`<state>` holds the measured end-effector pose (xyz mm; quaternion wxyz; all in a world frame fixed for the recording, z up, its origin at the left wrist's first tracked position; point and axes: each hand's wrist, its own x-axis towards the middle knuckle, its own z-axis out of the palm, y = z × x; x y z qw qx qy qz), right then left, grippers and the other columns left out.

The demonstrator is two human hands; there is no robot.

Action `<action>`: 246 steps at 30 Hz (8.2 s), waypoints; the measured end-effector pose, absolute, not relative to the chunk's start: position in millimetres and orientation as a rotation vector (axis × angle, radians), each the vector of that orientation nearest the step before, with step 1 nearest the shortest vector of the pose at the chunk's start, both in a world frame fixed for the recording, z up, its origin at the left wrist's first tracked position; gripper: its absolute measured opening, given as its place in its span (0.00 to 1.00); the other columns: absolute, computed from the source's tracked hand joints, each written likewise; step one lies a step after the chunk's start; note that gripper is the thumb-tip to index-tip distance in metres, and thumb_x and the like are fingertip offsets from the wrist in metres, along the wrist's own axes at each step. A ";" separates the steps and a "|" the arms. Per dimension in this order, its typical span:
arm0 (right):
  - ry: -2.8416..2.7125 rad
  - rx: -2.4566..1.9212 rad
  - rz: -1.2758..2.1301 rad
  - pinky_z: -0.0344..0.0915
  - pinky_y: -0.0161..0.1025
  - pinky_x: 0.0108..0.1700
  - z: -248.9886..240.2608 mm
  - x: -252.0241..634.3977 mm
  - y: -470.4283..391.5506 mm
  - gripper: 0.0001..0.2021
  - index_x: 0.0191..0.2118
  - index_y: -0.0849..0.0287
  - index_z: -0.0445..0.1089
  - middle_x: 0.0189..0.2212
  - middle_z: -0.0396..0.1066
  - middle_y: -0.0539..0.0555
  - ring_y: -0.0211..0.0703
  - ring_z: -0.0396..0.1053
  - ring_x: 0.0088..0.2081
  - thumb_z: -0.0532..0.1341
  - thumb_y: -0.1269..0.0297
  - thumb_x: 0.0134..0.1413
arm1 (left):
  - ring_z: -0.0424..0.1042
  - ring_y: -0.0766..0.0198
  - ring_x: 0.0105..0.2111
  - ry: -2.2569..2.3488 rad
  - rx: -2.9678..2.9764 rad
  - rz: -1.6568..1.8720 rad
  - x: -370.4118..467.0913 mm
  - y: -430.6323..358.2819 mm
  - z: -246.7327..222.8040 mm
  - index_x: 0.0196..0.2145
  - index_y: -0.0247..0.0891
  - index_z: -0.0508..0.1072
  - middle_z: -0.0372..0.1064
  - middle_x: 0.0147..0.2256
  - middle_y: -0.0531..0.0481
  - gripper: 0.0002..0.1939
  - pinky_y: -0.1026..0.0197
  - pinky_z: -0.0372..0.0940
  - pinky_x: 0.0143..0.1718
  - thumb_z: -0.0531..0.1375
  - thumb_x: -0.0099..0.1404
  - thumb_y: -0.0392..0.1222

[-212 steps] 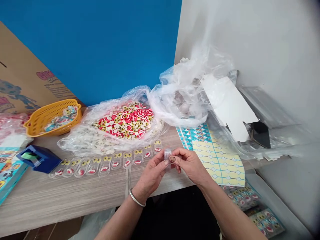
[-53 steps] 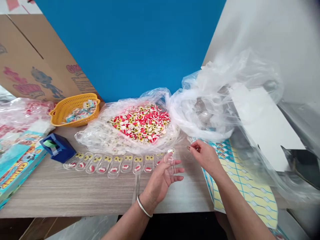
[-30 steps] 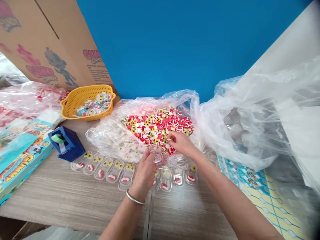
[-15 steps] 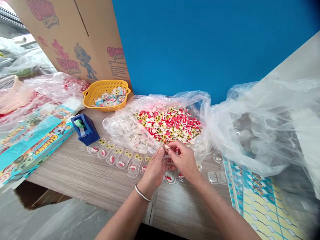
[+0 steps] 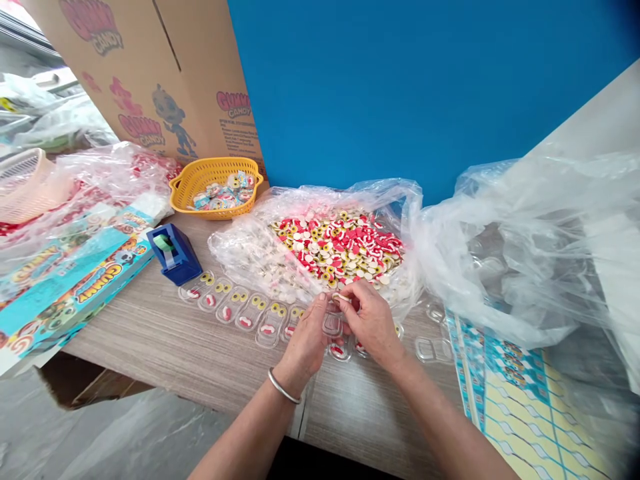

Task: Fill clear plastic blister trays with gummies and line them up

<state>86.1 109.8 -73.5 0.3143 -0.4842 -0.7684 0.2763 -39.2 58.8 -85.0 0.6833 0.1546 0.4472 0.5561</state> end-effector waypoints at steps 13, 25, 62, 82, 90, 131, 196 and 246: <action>-2.239 -1.101 0.602 0.69 0.44 0.50 -84.6 96.6 99.7 0.13 0.49 0.54 0.75 0.45 0.74 0.58 0.47 0.72 0.47 0.55 0.69 0.67 | 0.69 0.68 0.20 1.103 0.310 1.269 -37.6 60.6 -90.2 0.42 0.39 0.74 0.74 0.33 0.52 0.20 0.67 0.62 0.16 0.67 0.58 0.54; -2.159 -1.282 0.825 0.66 0.40 0.43 -75.6 89.6 102.4 0.07 0.35 0.55 0.72 0.35 0.73 0.52 0.44 0.70 0.40 0.59 0.73 0.59 | 0.70 0.68 0.24 1.173 0.380 1.311 -30.8 60.7 -99.7 0.41 0.39 0.74 0.74 0.34 0.51 0.18 0.67 0.64 0.23 0.65 0.61 0.54; -2.388 -1.384 0.521 0.67 0.36 0.40 -67.8 147.4 33.7 0.07 0.39 0.58 0.75 0.40 0.73 0.55 0.42 0.71 0.39 0.59 0.70 0.65 | 0.73 0.65 0.32 1.114 0.433 1.004 11.3 41.7 -80.6 0.47 0.36 0.75 0.76 0.43 0.46 0.27 0.66 0.69 0.29 0.71 0.52 0.51; -1.803 -2.216 0.399 0.66 0.39 0.46 -71.0 370.2 191.4 0.16 0.46 0.59 0.77 0.45 0.79 0.60 0.53 0.75 0.47 0.69 0.68 0.49 | 0.79 0.52 0.39 1.178 0.569 0.693 71.0 27.0 -82.3 0.52 0.39 0.71 0.73 0.54 0.39 0.30 0.56 0.75 0.32 0.70 0.56 0.55; -1.717 -2.204 0.348 0.64 0.36 0.43 -83.4 379.2 184.9 0.07 0.39 0.57 0.78 0.39 0.80 0.55 0.46 0.75 0.42 0.62 0.70 0.58 | 0.79 0.54 0.38 1.183 0.569 0.684 72.6 27.4 -85.1 0.50 0.39 0.71 0.73 0.53 0.40 0.28 0.57 0.75 0.32 0.70 0.56 0.55; -0.824 -1.137 1.539 0.73 0.49 0.49 -102.0 227.3 -35.9 0.21 0.40 0.52 0.68 0.56 0.69 0.55 0.47 0.76 0.45 0.75 0.53 0.44 | 0.71 0.68 0.28 1.005 0.569 0.824 75.8 -3.1 -73.7 0.37 0.35 0.74 0.73 0.30 0.52 0.24 0.64 0.67 0.30 0.76 0.46 0.47; -0.852 -1.173 1.613 0.73 0.47 0.49 -104.2 235.6 -38.4 0.20 0.40 0.54 0.69 0.57 0.69 0.56 0.45 0.76 0.42 0.75 0.57 0.44 | 0.69 0.69 0.27 1.084 0.784 0.792 81.7 -0.2 -77.7 0.34 0.36 0.71 0.70 0.29 0.54 0.15 0.65 0.70 0.27 0.68 0.48 0.38; -1.256 -1.447 1.334 0.55 0.35 0.26 -78.2 250.8 -19.5 0.12 0.39 0.57 0.77 0.24 0.68 0.47 0.35 0.58 0.23 0.65 0.54 0.55 | 0.73 0.67 0.26 1.137 0.647 0.703 66.7 -0.2 -81.7 0.38 0.38 0.68 0.72 0.34 0.50 0.12 0.64 0.69 0.25 0.64 0.60 0.46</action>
